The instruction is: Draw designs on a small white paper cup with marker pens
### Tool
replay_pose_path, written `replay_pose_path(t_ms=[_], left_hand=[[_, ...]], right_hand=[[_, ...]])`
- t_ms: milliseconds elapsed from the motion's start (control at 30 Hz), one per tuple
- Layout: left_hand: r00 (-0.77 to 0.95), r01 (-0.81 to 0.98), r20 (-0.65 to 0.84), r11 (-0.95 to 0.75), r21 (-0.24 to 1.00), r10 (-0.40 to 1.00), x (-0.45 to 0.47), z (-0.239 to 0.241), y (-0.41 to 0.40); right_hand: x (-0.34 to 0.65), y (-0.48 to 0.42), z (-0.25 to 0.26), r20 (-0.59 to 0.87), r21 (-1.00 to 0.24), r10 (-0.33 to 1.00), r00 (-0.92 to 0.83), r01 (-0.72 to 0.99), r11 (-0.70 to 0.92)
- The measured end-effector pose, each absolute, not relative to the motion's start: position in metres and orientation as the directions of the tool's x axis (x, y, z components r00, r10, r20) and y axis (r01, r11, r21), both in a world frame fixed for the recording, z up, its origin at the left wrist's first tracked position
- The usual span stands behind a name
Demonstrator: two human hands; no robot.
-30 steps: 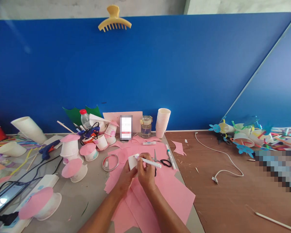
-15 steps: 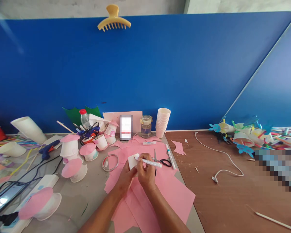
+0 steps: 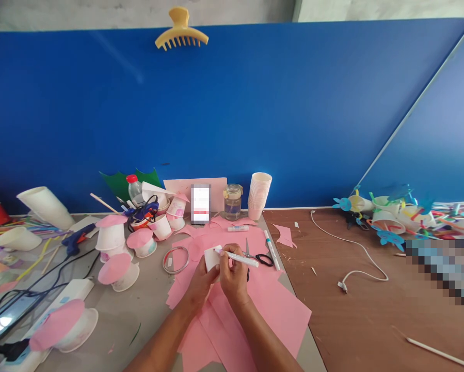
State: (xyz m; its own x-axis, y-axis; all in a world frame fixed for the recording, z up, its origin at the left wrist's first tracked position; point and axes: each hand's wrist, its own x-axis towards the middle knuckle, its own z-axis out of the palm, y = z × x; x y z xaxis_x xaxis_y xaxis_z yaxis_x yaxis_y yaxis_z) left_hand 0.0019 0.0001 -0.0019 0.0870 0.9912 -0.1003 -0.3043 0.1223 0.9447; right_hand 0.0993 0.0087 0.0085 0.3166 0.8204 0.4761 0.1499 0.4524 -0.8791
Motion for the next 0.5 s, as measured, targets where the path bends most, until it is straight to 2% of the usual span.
replay_pose_path(t_ms=[367,500], left_hand=[[0.136,-0.287,-0.075,0.112,0.951,0.988,0.000,-0.011,0.005],[0.147,-0.330,-0.064,0.110,0.938,0.987,0.000,-0.014,0.005]], right_hand=[[0.100,0.011,0.002,0.436,-0.900,0.831,0.344,0.175,0.399],[0.100,0.012,0.003,0.414,-0.910,0.835,0.363,0.177,0.375]])
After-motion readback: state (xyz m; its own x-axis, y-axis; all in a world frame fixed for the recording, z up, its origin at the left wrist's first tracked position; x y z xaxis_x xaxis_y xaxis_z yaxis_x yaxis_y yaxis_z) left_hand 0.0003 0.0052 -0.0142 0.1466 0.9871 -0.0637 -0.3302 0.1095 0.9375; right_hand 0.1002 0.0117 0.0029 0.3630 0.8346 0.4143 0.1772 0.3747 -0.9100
